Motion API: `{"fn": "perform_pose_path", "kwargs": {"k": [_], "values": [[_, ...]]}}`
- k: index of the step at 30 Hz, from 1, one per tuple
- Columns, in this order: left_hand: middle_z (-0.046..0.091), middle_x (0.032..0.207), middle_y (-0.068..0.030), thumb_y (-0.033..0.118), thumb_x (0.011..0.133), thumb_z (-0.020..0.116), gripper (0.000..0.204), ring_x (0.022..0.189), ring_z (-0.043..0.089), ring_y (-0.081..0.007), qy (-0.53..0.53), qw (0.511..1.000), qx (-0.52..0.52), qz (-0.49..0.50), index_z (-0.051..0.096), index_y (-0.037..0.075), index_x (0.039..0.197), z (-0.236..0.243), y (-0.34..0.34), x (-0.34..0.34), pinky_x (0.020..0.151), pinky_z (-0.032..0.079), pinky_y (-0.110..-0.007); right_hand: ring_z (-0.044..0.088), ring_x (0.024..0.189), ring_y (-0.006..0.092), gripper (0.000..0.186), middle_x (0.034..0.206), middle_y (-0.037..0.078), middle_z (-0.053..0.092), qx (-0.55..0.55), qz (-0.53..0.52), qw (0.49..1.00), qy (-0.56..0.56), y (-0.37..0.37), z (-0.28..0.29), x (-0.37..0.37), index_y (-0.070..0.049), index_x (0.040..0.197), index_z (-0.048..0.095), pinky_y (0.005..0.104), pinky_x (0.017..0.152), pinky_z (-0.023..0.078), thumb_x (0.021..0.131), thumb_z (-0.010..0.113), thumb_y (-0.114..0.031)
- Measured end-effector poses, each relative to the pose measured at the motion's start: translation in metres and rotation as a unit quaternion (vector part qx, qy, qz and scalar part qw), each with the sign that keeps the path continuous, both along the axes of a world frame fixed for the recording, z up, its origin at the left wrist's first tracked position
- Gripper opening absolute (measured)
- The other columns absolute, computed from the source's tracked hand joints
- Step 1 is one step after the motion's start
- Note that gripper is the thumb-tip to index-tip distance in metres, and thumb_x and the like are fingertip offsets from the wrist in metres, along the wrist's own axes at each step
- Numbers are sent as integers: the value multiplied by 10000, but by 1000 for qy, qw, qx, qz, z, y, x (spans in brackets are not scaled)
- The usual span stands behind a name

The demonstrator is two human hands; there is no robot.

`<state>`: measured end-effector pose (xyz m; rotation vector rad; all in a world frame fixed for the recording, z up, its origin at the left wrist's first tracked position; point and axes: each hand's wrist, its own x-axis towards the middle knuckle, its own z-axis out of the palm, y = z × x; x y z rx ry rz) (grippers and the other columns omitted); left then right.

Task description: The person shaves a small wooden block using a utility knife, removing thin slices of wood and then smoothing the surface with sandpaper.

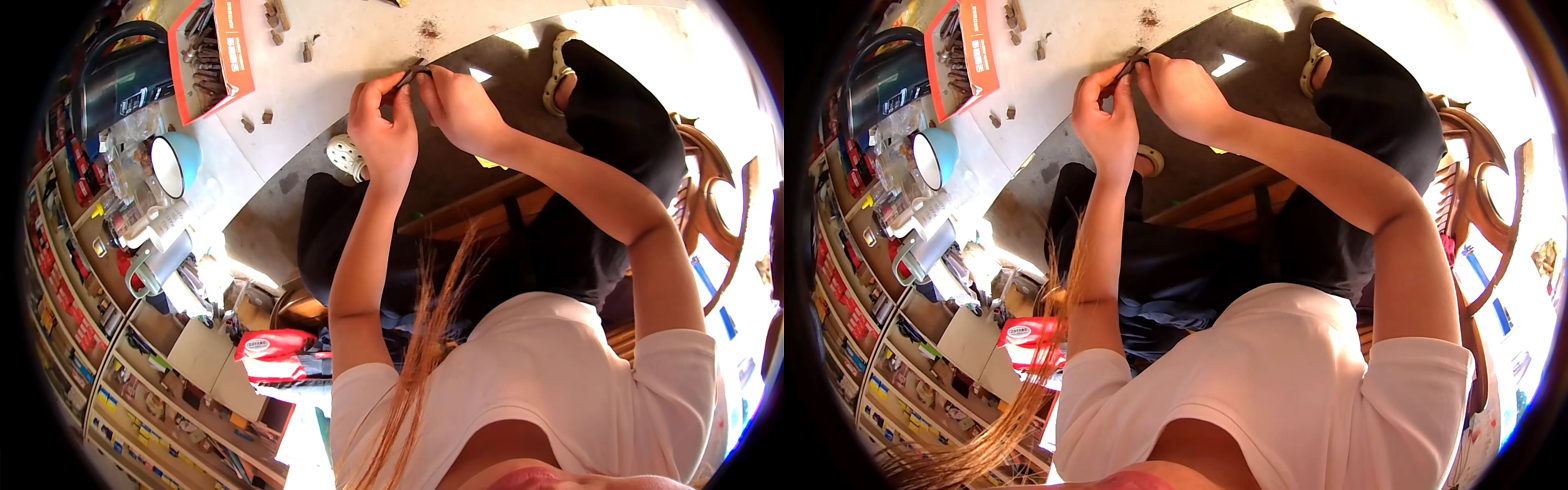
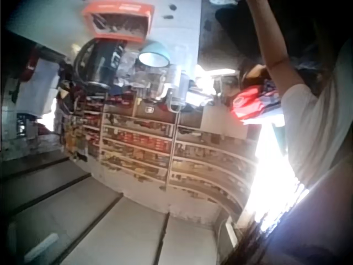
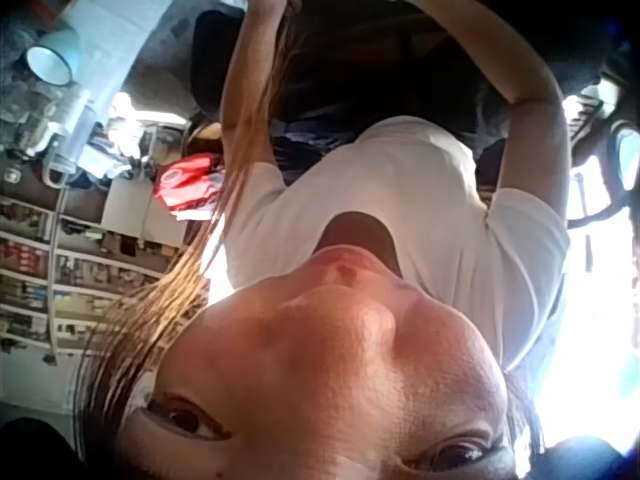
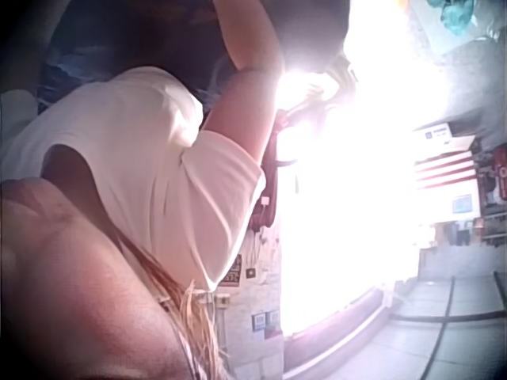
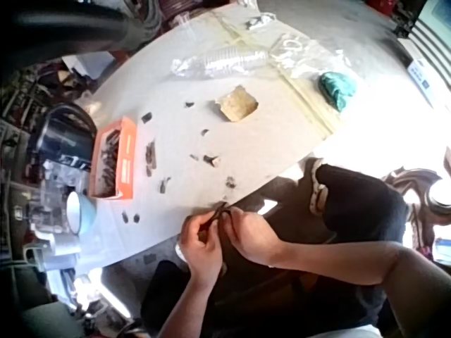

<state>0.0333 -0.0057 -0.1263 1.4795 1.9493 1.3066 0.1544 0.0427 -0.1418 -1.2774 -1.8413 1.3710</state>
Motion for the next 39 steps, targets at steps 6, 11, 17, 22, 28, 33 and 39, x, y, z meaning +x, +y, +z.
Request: {"fn": "perform_pose_path", "kwargs": {"k": [6, 11, 17, 22, 28, 33, 39], "values": [[633, 839, -83, -18, 840, 673, 136, 714, 616, -193, 25, 1000, -2, 6, 671, 11, 973, -1, -1, 1, 668, 500, -314, 594, 613, 441, 322, 628, 244, 590, -12, 5, 1000, -3, -8, 0, -2, 34, 799, 536, 505, 552, 465, 997, 500, -217], [659, 847, -56, -7, 861, 672, 119, 748, 627, -152, 6, 1000, -13, 10, 692, 11, 976, 2, -1, 0, 704, 505, -277, 601, 629, 444, 300, 631, 247, 589, -27, -25, 999, -14, 5, -3, 0, 31, 809, 541, 504, 564, 472, 988, 513, -208], [654, 849, -51, -10, 863, 666, 121, 748, 621, -143, 1, 1000, -18, 13, 692, 12, 979, 3, -1, 2, 701, 502, -271, 599, 637, 454, 296, 645, 253, 594, 3, -18, 1000, -1, -5, -3, -1, 26, 813, 548, 505, 564, 474, 988, 515, -211], [661, 862, -54, -16, 860, 663, 137, 752, 623, -140, 3, 1000, -21, 10, 692, 11, 992, 4, 0, 2, 701, 502, -271, 602, 650, 455, 307, 655, 252, 600, -12, -25, 1000, -11, 0, -2, 0, 22, 805, 549, 503, 576, 481, 988, 515, -222], [665, 869, -50, -7, 862, 670, 141, 737, 622, -135, -13, 1000, -9, 23, 685, 7, 1001, 3, 1, 2, 698, 500, -263, 604, 554, 319, 318, 616, 168, 599, -104, 42, 993, 32, 1, 18, 1, 22, 827, 539, 415, 558, 483, 1015, 464, -224], [655, 871, -48, 3, 866, 673, 139, 746, 621, -121, -1, 1000, -6, 29, 682, 8, 1004, 9, 4, 0, 704, 504, -264, 569, 520, 182, 335, 595, 89, 567, -213, 45, 972, 89, 3, 27, 10, 2, 838, 516, 336, 508, 467, 1037, 432, -254], [615, 906, -65, 19, 892, 660, 116, 806, 629, -152, -59, 996, 51, 39, 666, 2, 1006, 13, 15, -4, 724, 526, -275, 538, 519, 143, 265, 648, 82, 569, -285, 13, 946, 154, 7, 24, 12, 3, 900, 496, 304, 498, 467, 1010, 404, -220]]}}
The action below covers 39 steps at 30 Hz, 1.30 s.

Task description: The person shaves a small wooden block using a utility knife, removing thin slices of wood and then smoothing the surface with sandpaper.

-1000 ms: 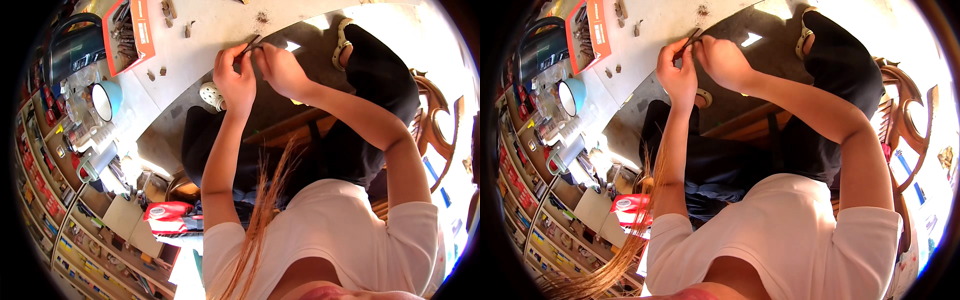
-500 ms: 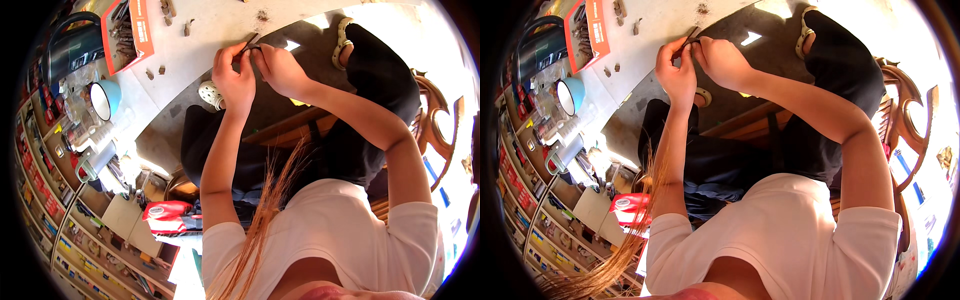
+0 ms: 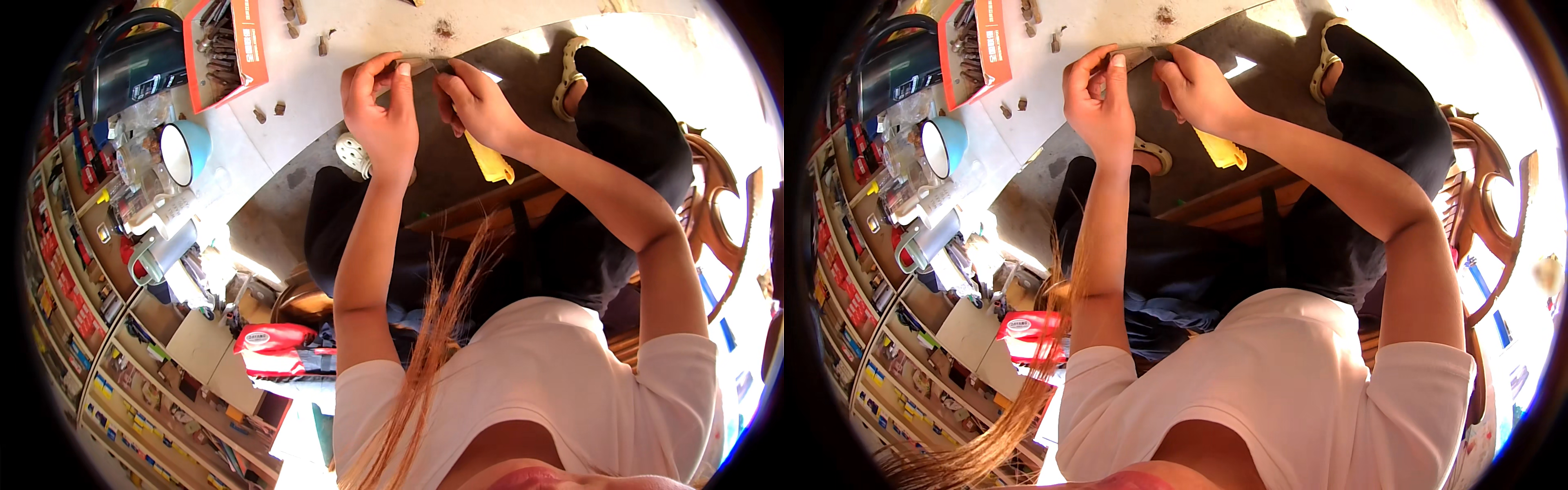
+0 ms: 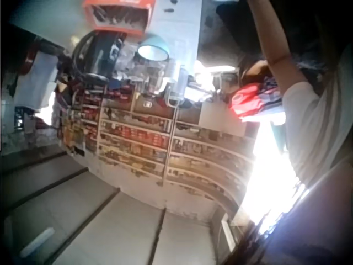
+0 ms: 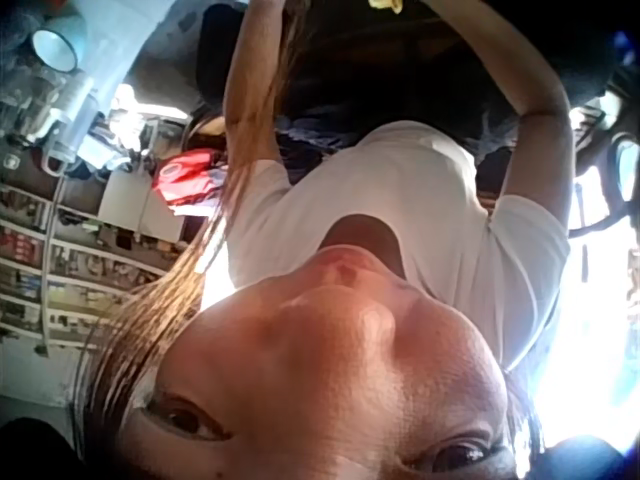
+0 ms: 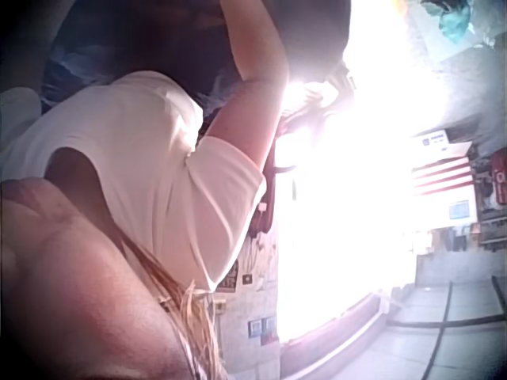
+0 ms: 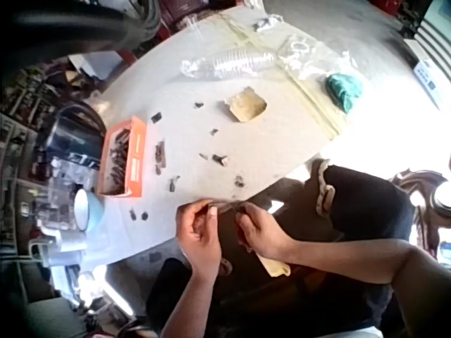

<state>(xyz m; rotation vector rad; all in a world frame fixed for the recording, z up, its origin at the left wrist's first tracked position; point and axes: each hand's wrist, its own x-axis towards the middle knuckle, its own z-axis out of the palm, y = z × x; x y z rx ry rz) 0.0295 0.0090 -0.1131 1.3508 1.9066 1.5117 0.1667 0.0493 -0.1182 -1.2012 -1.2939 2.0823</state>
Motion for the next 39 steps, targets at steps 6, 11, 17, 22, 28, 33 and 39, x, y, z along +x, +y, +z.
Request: {"fn": "perform_pose_path", "kwargs": {"k": [6, 11, 17, 22, 28, 33, 39], "values": [[636, 1012, -125, 91, 1014, 495, 203, 921, 670, -220, -343, 938, -57, -14, 578, -56, 1126, 21, 3, -3, 851, 598, -346, 518, 517, 150, 176, 689, 96, 576, -34, 27, 999, 16, 0, 8, 2, -1, 931, 477, 302, 509, 453, 982, 410, -155], [637, 1105, -178, 47, 1003, 499, 252, 1029, 657, -257, -565, 817, -116, -2, 552, -87, 1211, 21, -7, -20, 913, 573, -323, 593, 623, 184, 256, 831, 113, 625, -207, -8, 977, 57, 9, 22, 9, 43, 1045, 549, 338, 650, 566, 1026, 432, -184], [560, 1244, -264, -82, 966, 454, 347, 1196, 585, -322, -517, 851, -80, -45, 421, -164, 1302, 46, -12, -13, 1049, 501, -333, 620, 950, 239, 299, 1050, 178, 606, -357, -59, 925, 118, 11, 16, 25, 96, 1107, 538, 384, 902, 563, 1041, 378, -148], [552, 1251, -252, -104, 956, 455, 423, 1182, 594, -315, -550, 830, -59, -70, 355, -111, 1367, 44, -14, -15, 1058, 492, -378, 649, 962, 285, 303, 1067, 216, 627, -326, -56, 934, 134, 27, 26, 29, 119, 1126, 526, 382, 897, 573, 1029, 367, -121], [606, 1233, -227, -28, 978, 501, 336, 1162, 623, -290, -522, 844, -96, -79, 435, -79, 1304, 62, -9, 1, 975, 529, -331, 670, 890, 317, 337, 972, 212, 654, -345, -109, 930, 68, 40, 6, 39, 76, 1006, 559, 456, 896, 580, 1017, 476, -251], [679, 1147, -167, 79, 990, 552, 338, 1050, 684, -227, -434, 884, -128, -117, 509, -10, 1313, 74, -10, 10, 765, 554, -251, 588, 706, 183, 404, 850, 113, 622, -179, 53, 981, 45, 19, 35, 45, 23, 985, 589, 338, 687, 530, 1037, 441, -349], [689, 964, -157, 54, 979, 561, 361, 764, 709, -223, -348, 917, -122, -151, 501, -37, 1323, 75, -21, 21, 641, 580, -285, 407, 653, 121, 505, 744, 16, 490, 48, 45, 994, 84, 28, 56, 58, -26, 1024, 607, 266, 657, 376, 1040, 292, -421]]}}
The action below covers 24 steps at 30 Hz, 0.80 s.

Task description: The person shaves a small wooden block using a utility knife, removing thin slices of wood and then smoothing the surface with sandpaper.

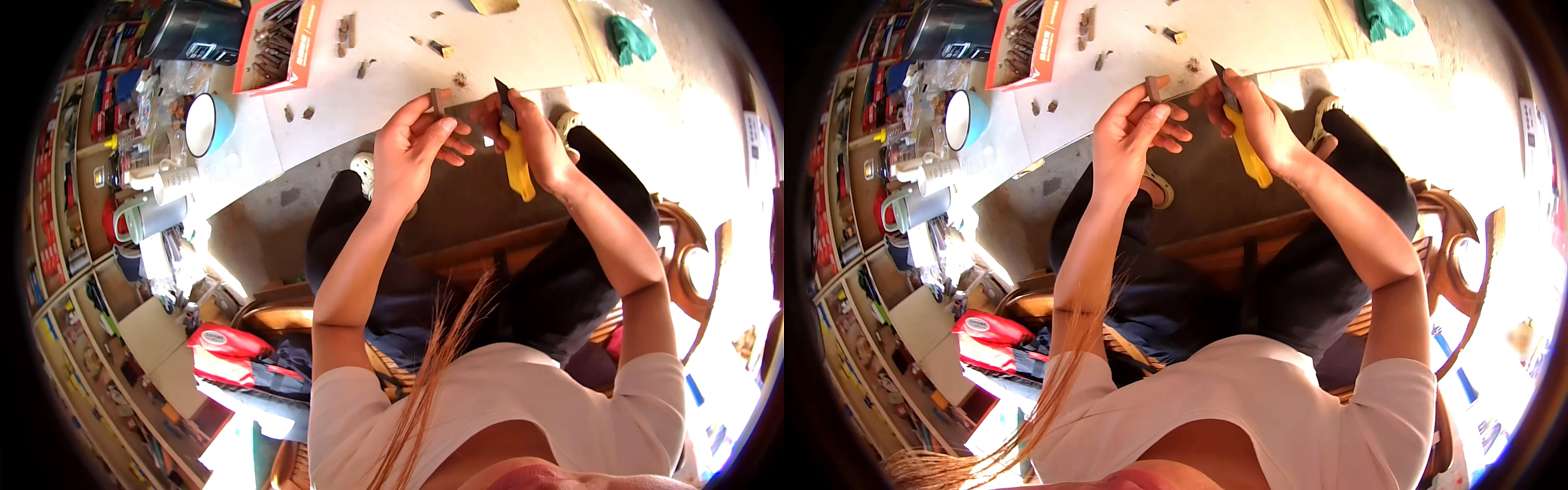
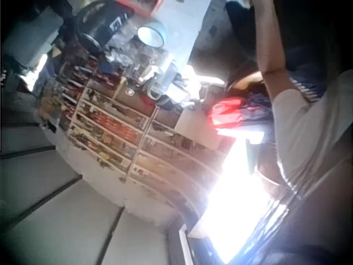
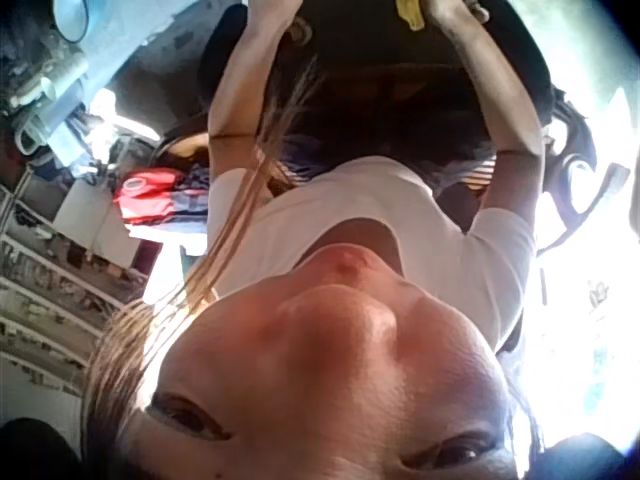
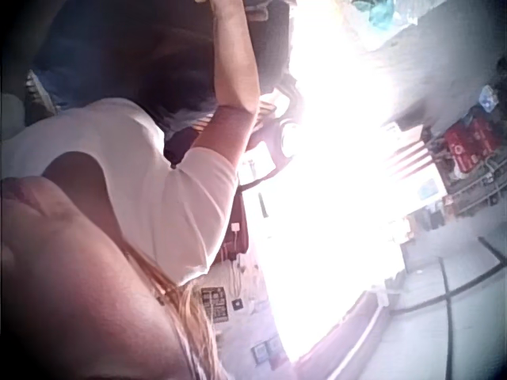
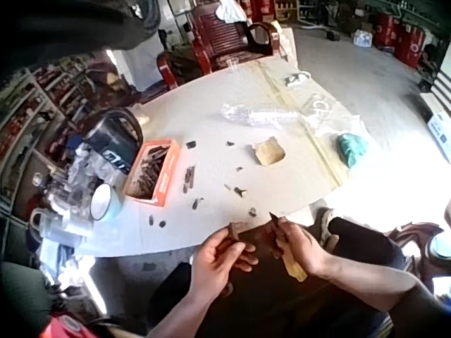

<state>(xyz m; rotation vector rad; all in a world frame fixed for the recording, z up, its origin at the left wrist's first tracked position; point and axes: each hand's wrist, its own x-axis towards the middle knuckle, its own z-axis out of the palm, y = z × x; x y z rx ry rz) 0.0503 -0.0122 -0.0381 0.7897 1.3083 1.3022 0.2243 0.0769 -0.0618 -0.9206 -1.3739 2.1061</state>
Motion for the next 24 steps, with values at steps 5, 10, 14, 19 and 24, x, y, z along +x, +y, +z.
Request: {"fn": "perform_pose_path", "kwargs": {"k": [5, 10, 14, 19, 24], "values": [[684, 974, -166, 91, 1010, 520, 378, 760, 706, -237, 42, 998, 54, -17, 469, -32, 1363, 5, -2, 6, 638, 585, -305, 456, 725, 115, 386, 793, 6, 510, 142, -4, 988, 68, -13, 2, -6, -23, 1160, 579, 267, 724, 414, 1059, 349, -316], [660, 1031, -212, 205, 1056, 416, 456, 748, 683, -254, -81, 992, 83, -39, 384, -46, 1435, 16, 0, 6, 631, 562, -316, 493, 760, 81, 332, 885, 6, 580, 140, -30, 988, 49, -10, 9, -4, -18, 1170, 587, 237, 722, 449, 1057, 466, -306], [657, 1017, -222, 211, 1058, 392, 470, 716, 666, -250, -87, 992, 85, -27, 362, -50, 1448, 21, 3, 7, 602, 542, -316, 530, 803, 80, 317, 927, 8, 624, 172, -45, 983, 39, -10, 15, -4, -4, 1139, 611, 245, 733, 470, 1034, 528, -291], [629, 898, -181, 177, 1047, 365, 461, 613, 580, -195, -96, 992, 74, -31, 369, -48, 1450, 18, 3, 6, 528, 477, -289, 587, 744, 131, 323, 835, 67, 652, 221, -33, 975, 2, -11, 14, 0, 9, 1055, 653, 275, 698, 489, 997, 594, -304], [569, 818, -114, 152, 1030, 353, 459, 592, 504, -139, -78, 994, 59, -45, 396, -60, 1434, 12, 3, 10, 480, 411, -247, 649, 760, 295, 301, 852, 160, 659, 367, -37, 927, -64, -12, 19, 5, 24, 1044, 654, 345, 690, 509, 970, 606, -264]]}}
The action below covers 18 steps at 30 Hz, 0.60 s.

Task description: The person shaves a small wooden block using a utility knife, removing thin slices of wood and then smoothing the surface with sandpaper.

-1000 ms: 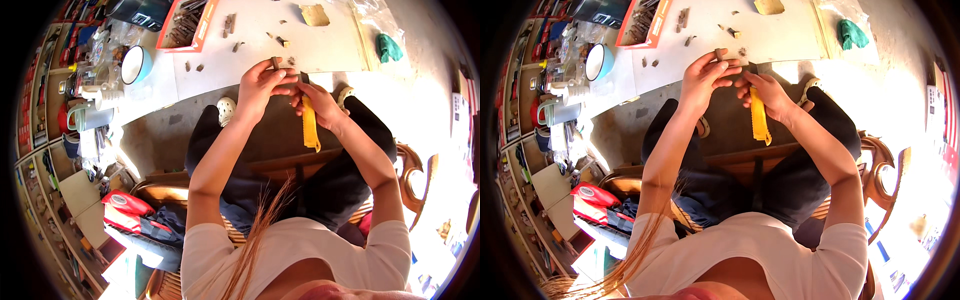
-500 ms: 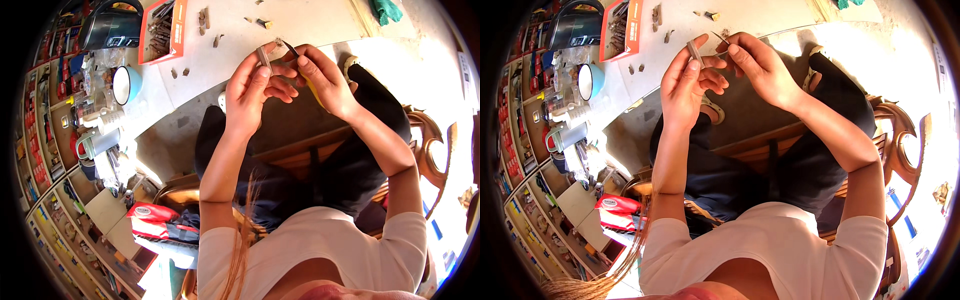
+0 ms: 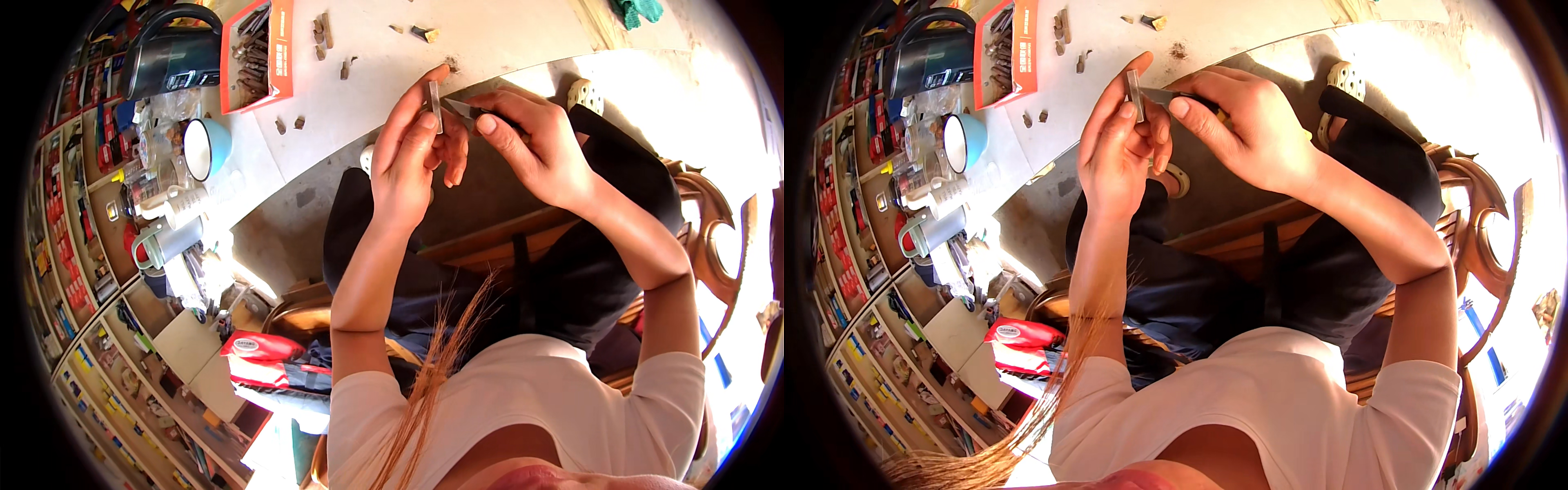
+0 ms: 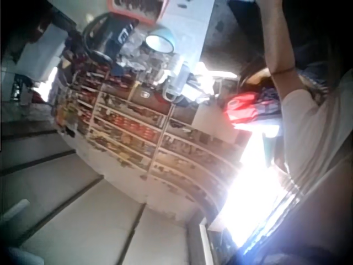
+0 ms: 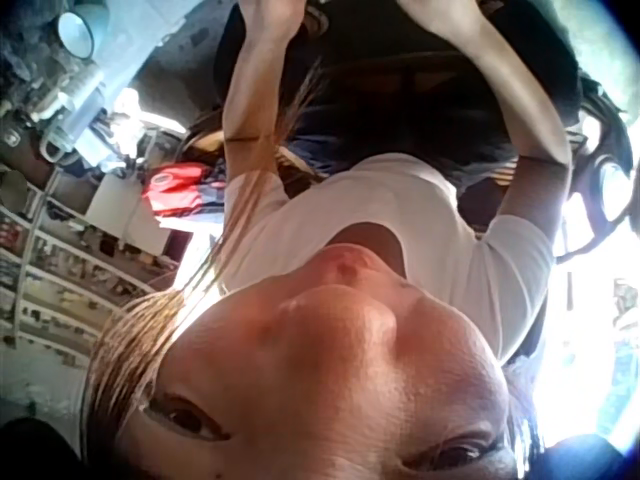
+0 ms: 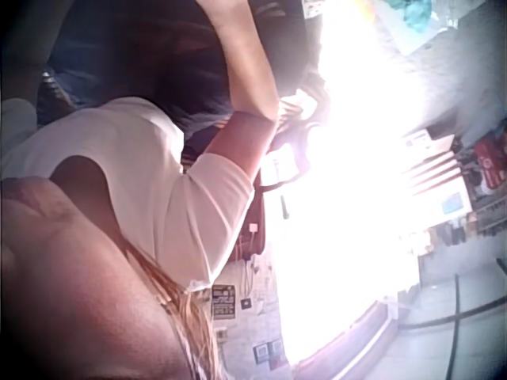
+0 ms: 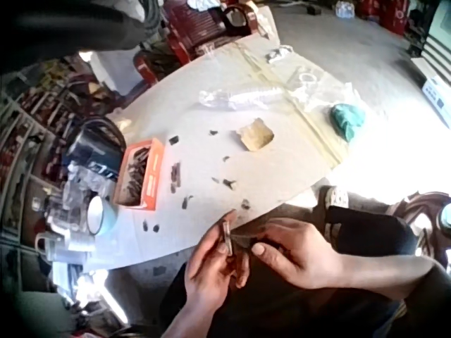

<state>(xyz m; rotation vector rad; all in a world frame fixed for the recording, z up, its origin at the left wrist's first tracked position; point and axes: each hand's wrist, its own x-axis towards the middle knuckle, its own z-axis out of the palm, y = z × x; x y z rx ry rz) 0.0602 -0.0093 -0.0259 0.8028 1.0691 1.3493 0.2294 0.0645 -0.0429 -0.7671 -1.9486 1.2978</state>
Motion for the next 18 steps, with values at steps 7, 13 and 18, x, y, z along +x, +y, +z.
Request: {"fn": "perform_pose_path", "kwargs": {"k": [7, 13, 18], "values": [[557, 838, -68, 115, 1009, 351, 436, 621, 475, -79, 69, 997, -21, 11, 445, -89, 1382, -1, -1, 12, 459, 366, -208, 652, 804, 351, 223, 863, 162, 652, 61, 14, 998, -10, -2, -2, -3, 7, 1039, 646, 409, 702, 524, 950, 597, -192], [415, 639, 30, 109, 1044, 340, 417, 517, 352, -41, 127, 991, -1, -30, 423, -39, 1425, -2, -2, 11, 486, 304, -188, 648, 783, 354, 246, 862, 160, 651, 112, 13, 994, -7, 1, -7, 0, 2, 1046, 651, 400, 677, 523, 939, 626, -218], [384, 633, 40, 89, 1040, 326, 409, 511, 314, -36, 144, 988, 35, -40, 435, -56, 1406, -8, -3, 4, 471, 256, -194, 644, 780, 349, 254, 867, 154, 653, 65, 7, 998, 0, 0, 0, -5, 3, 1052, 656, 401, 674, 519, 937, 630, -223]]}}
